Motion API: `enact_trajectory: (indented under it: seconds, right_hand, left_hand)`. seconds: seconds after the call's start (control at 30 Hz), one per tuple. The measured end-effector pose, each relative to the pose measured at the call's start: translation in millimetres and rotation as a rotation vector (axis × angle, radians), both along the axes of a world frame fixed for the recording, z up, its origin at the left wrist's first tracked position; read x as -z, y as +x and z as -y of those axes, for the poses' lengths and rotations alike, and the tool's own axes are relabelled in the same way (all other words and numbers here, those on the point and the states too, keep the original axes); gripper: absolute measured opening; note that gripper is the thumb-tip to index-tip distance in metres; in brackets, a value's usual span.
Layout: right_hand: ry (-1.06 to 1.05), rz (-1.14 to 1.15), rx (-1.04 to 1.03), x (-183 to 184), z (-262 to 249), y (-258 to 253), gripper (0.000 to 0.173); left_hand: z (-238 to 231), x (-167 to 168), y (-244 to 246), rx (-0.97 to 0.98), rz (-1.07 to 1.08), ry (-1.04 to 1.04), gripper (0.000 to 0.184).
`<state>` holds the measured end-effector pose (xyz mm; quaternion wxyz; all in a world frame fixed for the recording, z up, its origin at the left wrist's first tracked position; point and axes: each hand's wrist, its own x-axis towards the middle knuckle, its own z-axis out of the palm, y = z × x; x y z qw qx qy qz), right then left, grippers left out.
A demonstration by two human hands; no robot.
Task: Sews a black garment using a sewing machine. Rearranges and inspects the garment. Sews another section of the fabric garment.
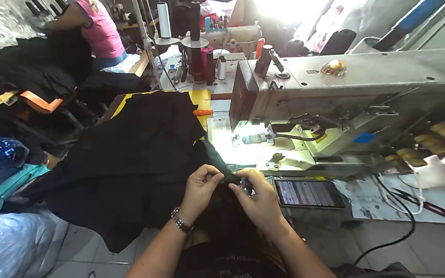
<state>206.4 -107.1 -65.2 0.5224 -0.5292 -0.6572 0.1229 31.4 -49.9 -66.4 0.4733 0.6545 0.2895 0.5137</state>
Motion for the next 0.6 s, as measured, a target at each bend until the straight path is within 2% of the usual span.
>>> enact_trajectory:
  seconds: [0.13, 0.3, 0.6]
  right_hand:
    - [0.007, 0.097, 0.048, -1.9, -0.3, -1.6, 0.021]
    - [0.025, 0.187, 0.104, -2.6, -5.1, -4.0, 0.019]
    - [0.032, 0.175, 0.098, 0.5, -7.5, -1.2, 0.016]
  left_hand:
    - [-1.1, -3.2, -1.0, 0.057, 0.05, -0.076, 0.005]
    - [-0.3, 1.6, -1.3, 0.092, 0.064, -0.071, 0.005]
    - [-1.3, 4.0, -2.5, 0.103, 0.097, -0.08, 0.005]
